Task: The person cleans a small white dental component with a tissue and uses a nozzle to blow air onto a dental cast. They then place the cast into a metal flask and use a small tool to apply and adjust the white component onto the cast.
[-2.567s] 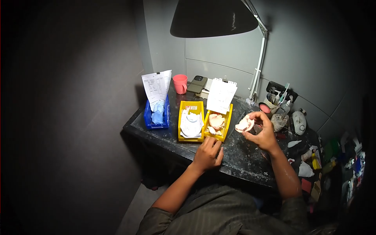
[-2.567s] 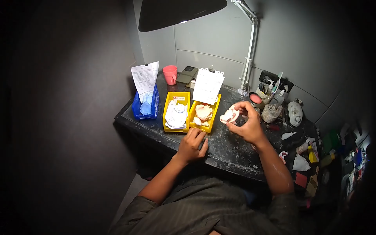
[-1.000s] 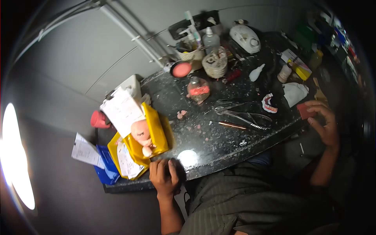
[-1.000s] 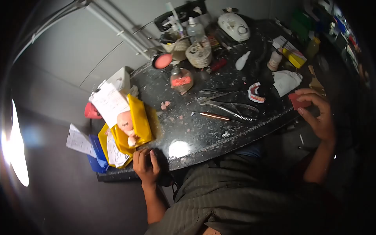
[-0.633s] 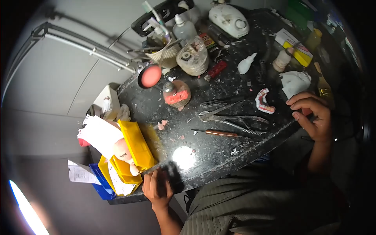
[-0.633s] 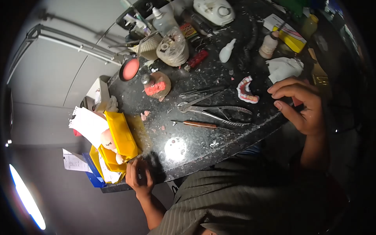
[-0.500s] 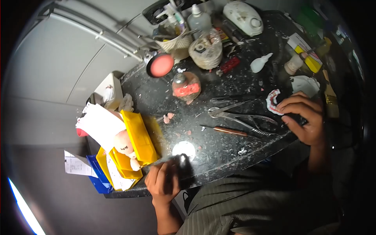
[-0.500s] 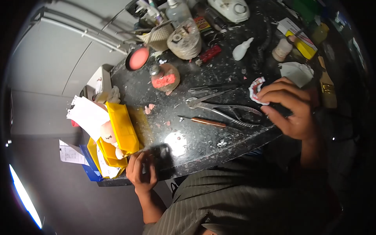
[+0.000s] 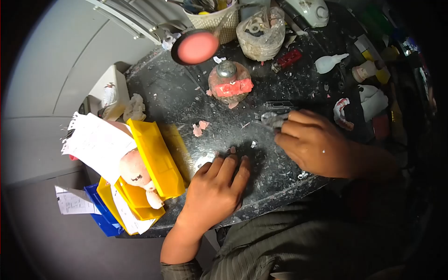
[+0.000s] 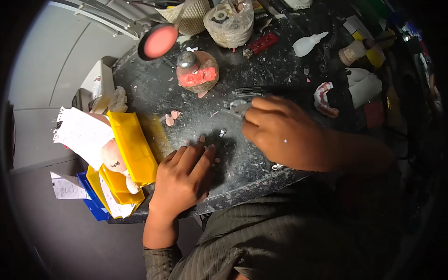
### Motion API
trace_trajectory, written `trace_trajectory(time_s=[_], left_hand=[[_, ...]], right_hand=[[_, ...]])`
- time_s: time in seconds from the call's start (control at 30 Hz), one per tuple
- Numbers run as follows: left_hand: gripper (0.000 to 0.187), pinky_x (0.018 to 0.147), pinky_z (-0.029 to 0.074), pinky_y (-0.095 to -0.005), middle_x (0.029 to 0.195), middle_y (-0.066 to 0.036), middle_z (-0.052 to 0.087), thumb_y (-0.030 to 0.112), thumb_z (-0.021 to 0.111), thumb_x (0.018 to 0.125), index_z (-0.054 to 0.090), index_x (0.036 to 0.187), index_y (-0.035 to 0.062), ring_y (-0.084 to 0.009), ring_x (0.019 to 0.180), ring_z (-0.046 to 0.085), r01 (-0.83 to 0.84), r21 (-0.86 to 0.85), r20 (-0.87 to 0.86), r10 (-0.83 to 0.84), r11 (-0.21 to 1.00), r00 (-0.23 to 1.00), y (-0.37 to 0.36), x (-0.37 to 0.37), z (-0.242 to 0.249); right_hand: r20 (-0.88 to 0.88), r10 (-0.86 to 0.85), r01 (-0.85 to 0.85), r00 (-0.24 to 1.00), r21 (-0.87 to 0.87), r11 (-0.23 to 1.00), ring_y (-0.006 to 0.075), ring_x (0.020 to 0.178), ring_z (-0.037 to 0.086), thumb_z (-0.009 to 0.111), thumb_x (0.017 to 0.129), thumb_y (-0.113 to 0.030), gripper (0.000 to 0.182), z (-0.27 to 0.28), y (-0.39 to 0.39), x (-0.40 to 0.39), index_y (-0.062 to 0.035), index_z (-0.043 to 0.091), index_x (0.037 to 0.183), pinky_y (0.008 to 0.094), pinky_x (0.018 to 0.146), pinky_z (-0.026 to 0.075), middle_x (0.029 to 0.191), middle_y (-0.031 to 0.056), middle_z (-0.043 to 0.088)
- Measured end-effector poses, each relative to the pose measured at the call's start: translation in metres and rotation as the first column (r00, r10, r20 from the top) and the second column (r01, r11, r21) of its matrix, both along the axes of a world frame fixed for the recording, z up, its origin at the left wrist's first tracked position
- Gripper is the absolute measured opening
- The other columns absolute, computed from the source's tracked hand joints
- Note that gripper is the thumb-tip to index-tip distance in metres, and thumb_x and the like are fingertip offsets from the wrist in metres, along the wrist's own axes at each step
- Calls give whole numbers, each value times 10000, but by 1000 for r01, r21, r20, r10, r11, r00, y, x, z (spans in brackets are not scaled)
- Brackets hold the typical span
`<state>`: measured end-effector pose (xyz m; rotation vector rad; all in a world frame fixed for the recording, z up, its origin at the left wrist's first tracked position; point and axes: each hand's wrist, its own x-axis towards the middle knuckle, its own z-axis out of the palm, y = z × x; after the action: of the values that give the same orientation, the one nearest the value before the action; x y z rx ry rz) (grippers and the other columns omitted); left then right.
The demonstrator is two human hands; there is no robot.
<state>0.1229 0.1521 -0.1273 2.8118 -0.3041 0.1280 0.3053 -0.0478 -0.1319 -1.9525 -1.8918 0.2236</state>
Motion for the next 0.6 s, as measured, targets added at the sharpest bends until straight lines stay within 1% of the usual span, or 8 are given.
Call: trace_trajectory(time_s=[0.03,0.07,0.17,0.23,0.3,0.33,0.43,0.6], left_hand=[[456,706,560,-353,1049,-148,661,115,672,728,652,1168,0,-279,876,672,0,-25,0,0,1000,1000,1,-1,-3],[452,677,556,-349,1046,-136,659,101,671,716,657,1156,0,-262,854,665,-5,-81,49,9,997,999,4,-1,-8],[461,655,547,-345,1024,-124,653,92,681,700,666,1149,-10,-249,814,650,-44,-96,9,45,994,999,9,-2,-6],[479,650,541,-338,1016,-121,653,93,687,690,669,1156,-17,-242,794,641,-50,-110,37,54,993,998,10,-2,-9],[497,644,534,-331,1007,-118,653,94,692,680,673,1163,-24,-236,773,631,-63,-127,74,73,990,995,10,-1,-11],[517,641,530,-328,1004,-120,655,97,697,673,673,1174,-29,-233,764,626,-70,-136,83,82,988,993,10,0,-10],[545,637,521,-323,1002,-122,656,106,705,664,674,1189,-34,-227,754,620,-94,-148,94,109,984,990,11,0,-15],[535,643,512,-324,995,-121,650,114,710,672,677,1185,-35,-228,759,619,-126,-147,74,138,981,988,11,-2,-15]], right_hand=[[82,-91,89,993,20,996,221,841,552,651,752,-43,54,-4,1,-1,-43,598,760,348,789,508,818,62,529],[113,-97,97,989,5,995,218,843,553,651,732,-40,66,-3,2,-1,-47,591,756,345,768,507,824,66,528],[78,-88,89,993,-6,996,214,841,553,656,733,-42,89,0,10,-4,-49,575,768,352,756,506,816,67,516],[-15,-65,65,998,-1,998,217,839,548,675,741,-35,119,0,17,-3,-43,584,818,351,749,505,838,67,522],[-135,-32,28,990,-33,999,258,895,585,761,766,1,278,0,24,-1,31,689,1033,349,757,511,996,117,630],[-134,-16,9,991,-53,999,260,900,584,759,773,4,310,1,26,1,31,681,1072,352,767,512,1023,119,630],[-179,-36,43,983,38,998,235,892,560,732,753,-1,277,-11,33,-2,-4,640,1015,329,760,503,974,84,579],[-207,-5,11,978,29,1000,241,888,562,741,765,22,309,-14,40,-3,3,661,1063,336,756,501,1015,92,606]])
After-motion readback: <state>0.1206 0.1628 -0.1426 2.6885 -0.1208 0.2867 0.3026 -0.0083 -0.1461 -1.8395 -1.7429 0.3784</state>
